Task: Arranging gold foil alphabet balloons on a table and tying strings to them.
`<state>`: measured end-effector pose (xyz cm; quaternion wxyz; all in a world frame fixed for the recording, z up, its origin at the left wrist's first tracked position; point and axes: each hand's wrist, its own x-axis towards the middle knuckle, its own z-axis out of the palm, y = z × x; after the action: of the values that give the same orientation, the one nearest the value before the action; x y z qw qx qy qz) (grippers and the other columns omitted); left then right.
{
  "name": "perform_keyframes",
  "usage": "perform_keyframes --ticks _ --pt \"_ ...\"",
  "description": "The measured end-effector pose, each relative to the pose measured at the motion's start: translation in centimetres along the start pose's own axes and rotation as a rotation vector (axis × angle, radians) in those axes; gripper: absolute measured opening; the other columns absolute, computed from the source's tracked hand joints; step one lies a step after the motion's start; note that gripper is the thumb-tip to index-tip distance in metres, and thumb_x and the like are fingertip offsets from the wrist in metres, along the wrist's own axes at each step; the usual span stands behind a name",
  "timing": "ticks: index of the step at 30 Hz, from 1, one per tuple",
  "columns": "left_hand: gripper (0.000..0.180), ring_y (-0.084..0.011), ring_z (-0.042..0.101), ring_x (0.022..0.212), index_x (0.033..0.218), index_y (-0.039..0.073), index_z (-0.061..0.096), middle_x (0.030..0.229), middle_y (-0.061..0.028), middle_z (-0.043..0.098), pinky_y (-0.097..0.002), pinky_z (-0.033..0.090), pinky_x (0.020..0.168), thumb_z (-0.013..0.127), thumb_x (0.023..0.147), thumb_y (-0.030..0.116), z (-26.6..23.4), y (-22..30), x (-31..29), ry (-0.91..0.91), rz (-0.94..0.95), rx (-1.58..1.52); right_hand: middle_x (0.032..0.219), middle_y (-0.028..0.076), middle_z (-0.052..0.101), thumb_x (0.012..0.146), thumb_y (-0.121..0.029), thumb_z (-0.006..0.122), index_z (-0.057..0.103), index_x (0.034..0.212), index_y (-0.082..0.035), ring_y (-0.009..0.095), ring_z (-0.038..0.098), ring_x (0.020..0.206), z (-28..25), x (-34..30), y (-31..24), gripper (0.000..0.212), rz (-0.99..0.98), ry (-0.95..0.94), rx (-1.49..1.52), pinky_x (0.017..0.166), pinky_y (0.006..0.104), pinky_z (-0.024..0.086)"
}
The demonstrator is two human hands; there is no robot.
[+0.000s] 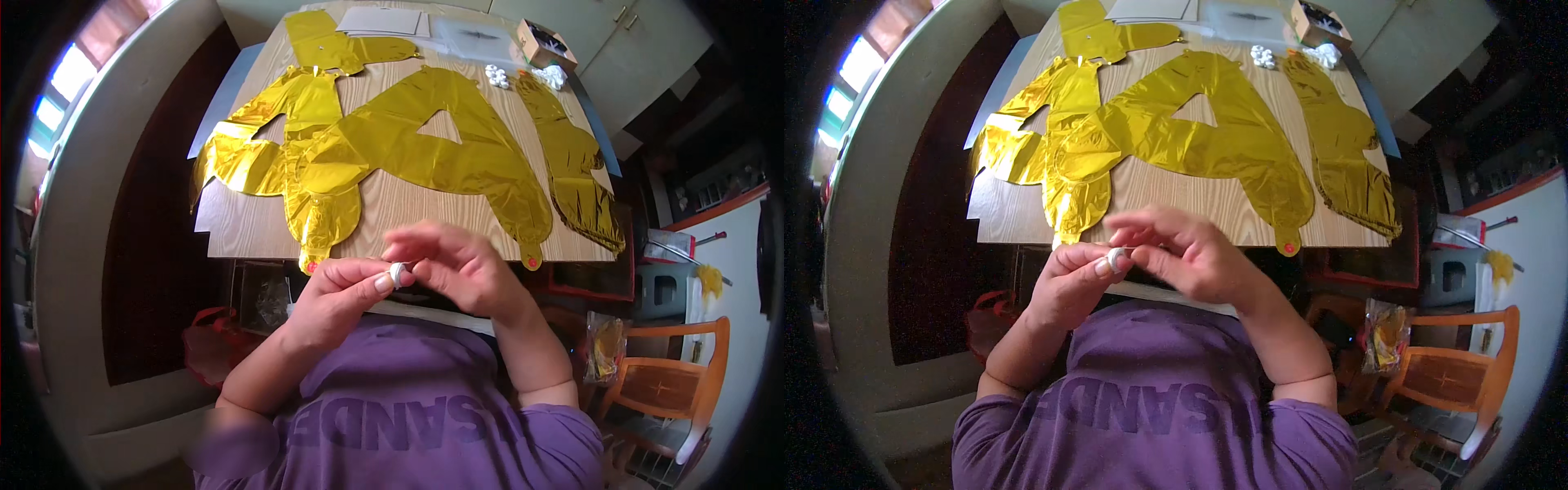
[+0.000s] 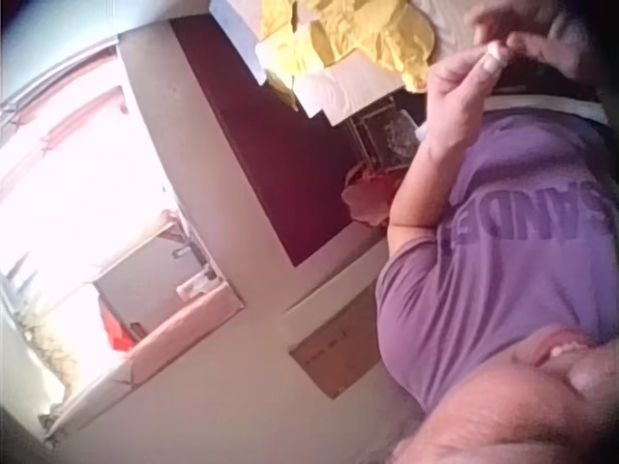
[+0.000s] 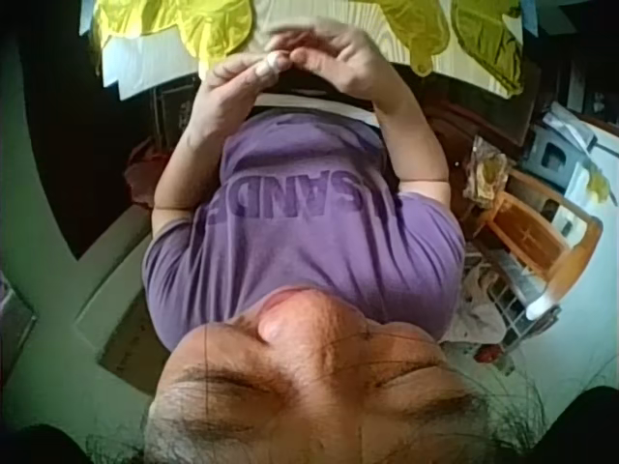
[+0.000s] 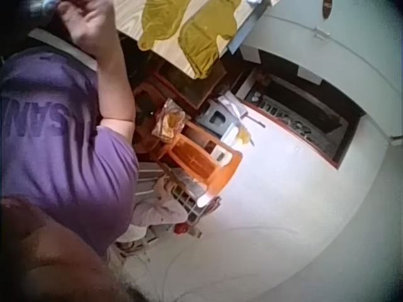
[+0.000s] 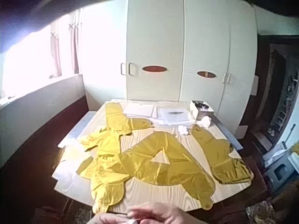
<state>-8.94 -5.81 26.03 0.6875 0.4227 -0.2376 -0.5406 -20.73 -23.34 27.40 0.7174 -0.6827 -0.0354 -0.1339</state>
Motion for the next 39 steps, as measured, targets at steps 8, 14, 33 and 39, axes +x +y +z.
perform_keyframes --ticks 8,14,33,39 --pt "0.026 -0.0191 0.061 0.105 0.115 0.001 0.063 0.111 -0.01 0.066 -0.0349 0.047 0.094 0.056 0.096 0.017 -0.7 -0.9 1.2 -0.07 0.044 -0.288 0.095 0.007 0.065 0.086 0.001 0.066 0.066 0.11 0.0 0.012 0.063 0.085 2.6 -0.5 1.3 0.023 -0.047 0.211 -0.04 0.075 0.0241 0.05" --pt "0.028 -0.0203 0.062 0.103 0.118 0.001 0.061 0.111 -0.0104 0.065 -0.0361 0.048 0.092 0.052 0.099 0.018 -0.7 -1.5 2.0 -0.111 0.104 -0.334 0.08 0.009 0.064 0.087 -0.001 0.066 0.068 0.1 0.001 0.014 0.063 0.068 2.9 -0.2 2.4 0.014 -0.13 0.346 -0.257 0.061 0.0249 0.05" --pt "0.022 0.0001 0.045 0.069 0.113 -0.001 0.06 0.08 0.0063 0.055 -0.0173 0.039 0.061 0.059 0.092 0.006 -0.5 -1.8 1.6 0.009 0.125 0.406 0.065 0.003 0.051 0.075 -0.01 0.078 0.059 0.068 -0.003 0.013 0.053 0.058 -0.1 0.1 -1.5 0.022 0.067 0.164 -0.735 0.05 0.029 0.04" --pt "0.017 -0.0013 0.051 0.079 0.108 -0.001 0.061 0.09 0.0027 0.06 -0.0174 0.041 0.068 0.06 0.094 0.008 -0.6 -1.6 1.6 -0.013 -0.045 0.322 0.08 0.005 0.061 0.074 -0.005 0.077 0.065 0.092 -0.003 0.012 0.059 0.072 -0.9 -0.2 -0.6 0.022 0.106 0.153 -0.368 0.067 0.0258 0.047"
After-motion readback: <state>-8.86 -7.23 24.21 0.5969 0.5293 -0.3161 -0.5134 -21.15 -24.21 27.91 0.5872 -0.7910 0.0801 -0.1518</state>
